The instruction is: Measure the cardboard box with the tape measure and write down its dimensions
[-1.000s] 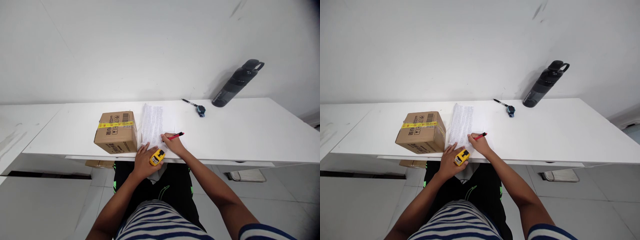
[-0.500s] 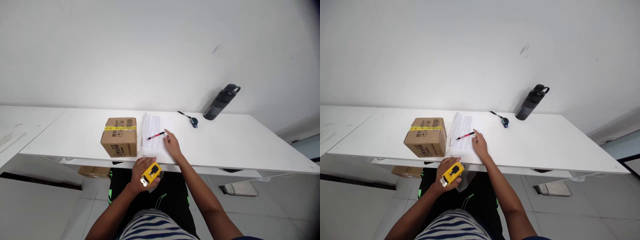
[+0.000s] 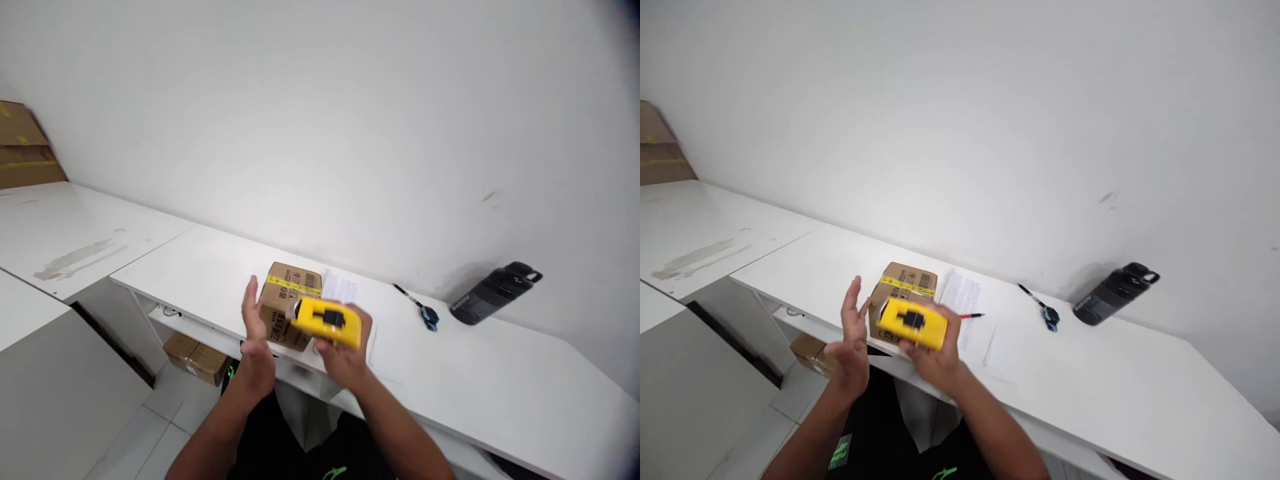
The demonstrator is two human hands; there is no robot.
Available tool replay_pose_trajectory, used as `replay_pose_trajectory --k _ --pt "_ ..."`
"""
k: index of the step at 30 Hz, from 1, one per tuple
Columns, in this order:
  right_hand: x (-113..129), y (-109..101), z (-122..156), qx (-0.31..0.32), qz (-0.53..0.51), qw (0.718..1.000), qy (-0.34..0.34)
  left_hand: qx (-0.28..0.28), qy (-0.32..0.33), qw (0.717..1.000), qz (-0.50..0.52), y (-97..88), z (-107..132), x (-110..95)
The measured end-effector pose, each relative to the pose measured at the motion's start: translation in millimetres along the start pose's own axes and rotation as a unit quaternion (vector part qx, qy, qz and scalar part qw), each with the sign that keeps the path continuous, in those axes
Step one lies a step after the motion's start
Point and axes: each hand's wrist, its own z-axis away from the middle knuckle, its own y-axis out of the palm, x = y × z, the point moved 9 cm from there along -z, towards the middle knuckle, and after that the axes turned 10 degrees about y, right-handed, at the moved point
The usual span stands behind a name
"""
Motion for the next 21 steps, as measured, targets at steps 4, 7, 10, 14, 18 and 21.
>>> replay_pose_trajectory --k 4,7,10,14,18,21 --pt "-37 32 -79 0.175 0.143 0.969 0.101 -0.007 -0.181 0.983 -0.031 -10.4 -4 76" --pt "-60 62 -106 0.268 0.248 0.926 0.1 0.018 -0.332 0.941 0.063 5.9 14 118" --pt "-72 79 -108 0.308 0.311 0.895 0.085 -0.001 -0.32 0.943 0.093 10.5 15 122" --pt "-69 70 -95 0.338 0.355 0.867 0.084 0.005 -0.254 0.965 0.067 6.8 2 111" --pt "-69 22 -76 0.32 0.374 0.86 0.132 0.038 -0.228 0.972 0.05 9.5 -11 104" --pt "-76 -28 -54 0.268 0.364 0.869 0.199 0.052 -0.219 0.973 0.058 14.4 -15 102"
